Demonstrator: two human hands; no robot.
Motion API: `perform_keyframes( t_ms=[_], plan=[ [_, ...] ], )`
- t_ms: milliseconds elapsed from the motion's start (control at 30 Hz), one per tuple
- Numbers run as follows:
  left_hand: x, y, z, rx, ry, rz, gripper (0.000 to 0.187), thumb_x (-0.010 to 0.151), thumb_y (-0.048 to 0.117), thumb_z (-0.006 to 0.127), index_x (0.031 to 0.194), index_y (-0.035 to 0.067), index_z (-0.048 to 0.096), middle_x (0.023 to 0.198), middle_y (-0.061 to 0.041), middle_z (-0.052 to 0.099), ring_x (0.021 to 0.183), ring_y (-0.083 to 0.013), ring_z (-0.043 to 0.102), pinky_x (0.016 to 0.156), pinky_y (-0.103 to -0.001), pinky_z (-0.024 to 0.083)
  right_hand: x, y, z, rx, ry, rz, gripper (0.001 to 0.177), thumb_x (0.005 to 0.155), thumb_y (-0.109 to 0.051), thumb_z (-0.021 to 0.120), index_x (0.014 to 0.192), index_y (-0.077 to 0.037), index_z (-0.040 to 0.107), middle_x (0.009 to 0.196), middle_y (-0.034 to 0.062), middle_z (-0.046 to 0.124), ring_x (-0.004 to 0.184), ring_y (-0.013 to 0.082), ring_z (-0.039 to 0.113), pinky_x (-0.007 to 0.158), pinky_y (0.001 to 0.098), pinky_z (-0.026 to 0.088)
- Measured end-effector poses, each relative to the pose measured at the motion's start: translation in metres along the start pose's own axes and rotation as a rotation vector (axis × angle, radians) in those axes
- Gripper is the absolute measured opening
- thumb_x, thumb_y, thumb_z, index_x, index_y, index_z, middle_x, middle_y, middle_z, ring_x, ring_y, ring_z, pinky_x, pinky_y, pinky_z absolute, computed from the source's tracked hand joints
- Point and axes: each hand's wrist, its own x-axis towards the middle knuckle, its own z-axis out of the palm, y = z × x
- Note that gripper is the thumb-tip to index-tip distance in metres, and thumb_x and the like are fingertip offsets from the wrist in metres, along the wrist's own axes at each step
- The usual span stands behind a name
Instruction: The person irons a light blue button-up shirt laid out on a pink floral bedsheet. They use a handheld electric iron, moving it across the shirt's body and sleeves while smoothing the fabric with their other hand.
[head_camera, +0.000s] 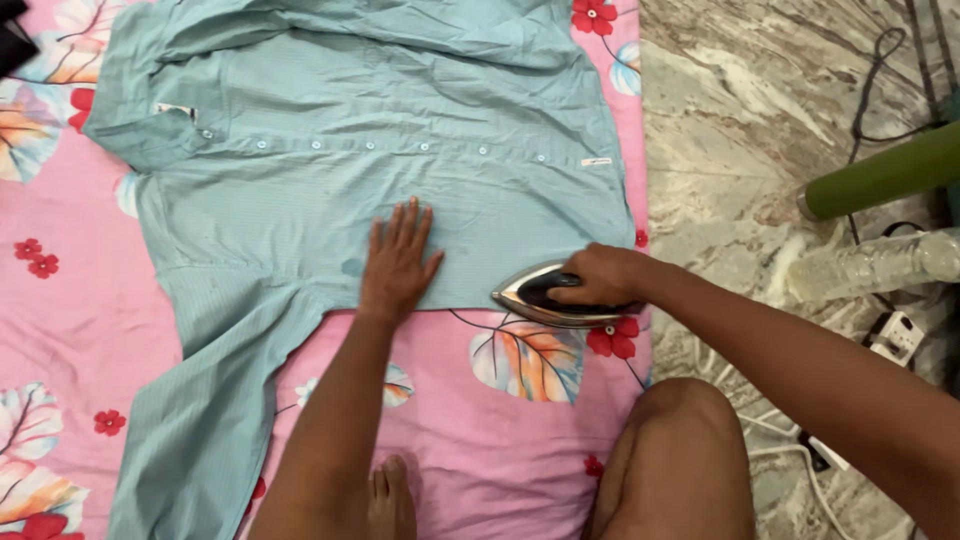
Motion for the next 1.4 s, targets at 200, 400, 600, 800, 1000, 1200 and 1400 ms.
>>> perform_keyframes(
  t_ms=[200, 400, 600, 800, 1000, 1200, 1400],
  plan=[
    [-0.014, -0.026, -0.033, 0.087, 0.017, -0.122, 0.083, 0.097, 0.060, 0.049, 0.161, 0.010, 0.031, 0.167, -0.012, 0.028, 0.155, -0.0311, 0.021, 0.124, -0.058, 0.010, 0.000, 0.010, 0.010, 0.001, 0.027, 0.075, 0.056, 0.085, -0.057, 0.063, 0.096, -0.004, 0.077, 0.088, 0.0232, 0.075, 0.083, 0.0396, 0.073, 0.081, 0.0475, 0.057],
    [-0.012, -0.028, -0.035, 0.067, 0.035, -0.125, 0.086, 0.096, 0.060, 0.049, 0.163, 0.009, 0.030, 0.169, -0.013, 0.028, 0.156, -0.0305, 0.019, 0.125, -0.058, 0.009, -0.008, 0.012, 0.005, -0.039, 0.012, 0.074, 0.054, 0.086, -0.056, 0.062, 0.092, -0.005, 0.079, 0.085, 0.0208, 0.076, 0.080, 0.0376, 0.073, 0.079, 0.0466, 0.057],
    [-0.013, -0.023, -0.033, 0.118, 0.051, -0.130, 0.087, 0.094, 0.060, 0.051, 0.161, 0.010, 0.029, 0.168, -0.012, 0.028, 0.156, -0.0310, 0.020, 0.125, -0.059, 0.010, -0.011, 0.006, 0.005, 0.001, 0.045, 0.125, 0.053, 0.082, -0.057, 0.064, 0.092, -0.007, 0.080, 0.086, 0.0192, 0.076, 0.083, 0.0366, 0.074, 0.081, 0.0470, 0.058],
    [-0.013, -0.026, -0.039, 0.092, 0.031, -0.137, 0.087, 0.093, 0.059, 0.051, 0.162, 0.009, 0.031, 0.168, -0.013, 0.028, 0.155, -0.0317, 0.022, 0.124, -0.059, 0.011, -0.006, -0.006, 0.006, 0.028, 0.124, 0.160, 0.055, 0.082, -0.059, 0.064, 0.094, -0.007, 0.079, 0.086, 0.0218, 0.075, 0.084, 0.0390, 0.073, 0.080, 0.0492, 0.058],
    [-0.014, -0.025, -0.036, 0.115, 0.019, -0.143, 0.087, 0.093, 0.060, 0.050, 0.161, 0.009, 0.030, 0.168, -0.012, 0.028, 0.155, -0.0308, 0.022, 0.125, -0.058, 0.011, 0.001, 0.022, 0.008, 0.146, 0.297, 0.246, 0.056, 0.082, -0.058, 0.064, 0.093, -0.006, 0.080, 0.083, 0.0244, 0.074, 0.079, 0.0405, 0.073, 0.078, 0.0491, 0.058],
    [-0.013, -0.025, -0.037, 0.117, 0.010, -0.148, 0.087, 0.094, 0.060, 0.049, 0.162, 0.010, 0.030, 0.168, -0.011, 0.028, 0.155, -0.0306, 0.022, 0.124, -0.058, 0.010, 0.030, 0.045, -0.006, 0.263, 0.446, 0.405, 0.063, 0.087, -0.060, 0.063, 0.095, 0.001, 0.077, 0.086, 0.0280, 0.073, 0.081, 0.0413, 0.074, 0.079, 0.0475, 0.059],
    [-0.013, -0.025, -0.038, 0.126, -0.008, -0.143, 0.087, 0.094, 0.061, 0.049, 0.162, 0.009, 0.030, 0.169, -0.012, 0.027, 0.156, -0.0306, 0.022, 0.125, -0.058, 0.010, 0.035, 0.044, -0.013, 0.269, 0.405, 0.468, 0.063, 0.087, -0.062, 0.061, 0.097, -0.001, 0.077, 0.088, 0.0276, 0.073, 0.082, 0.0418, 0.074, 0.080, 0.0474, 0.058]
  ],
)
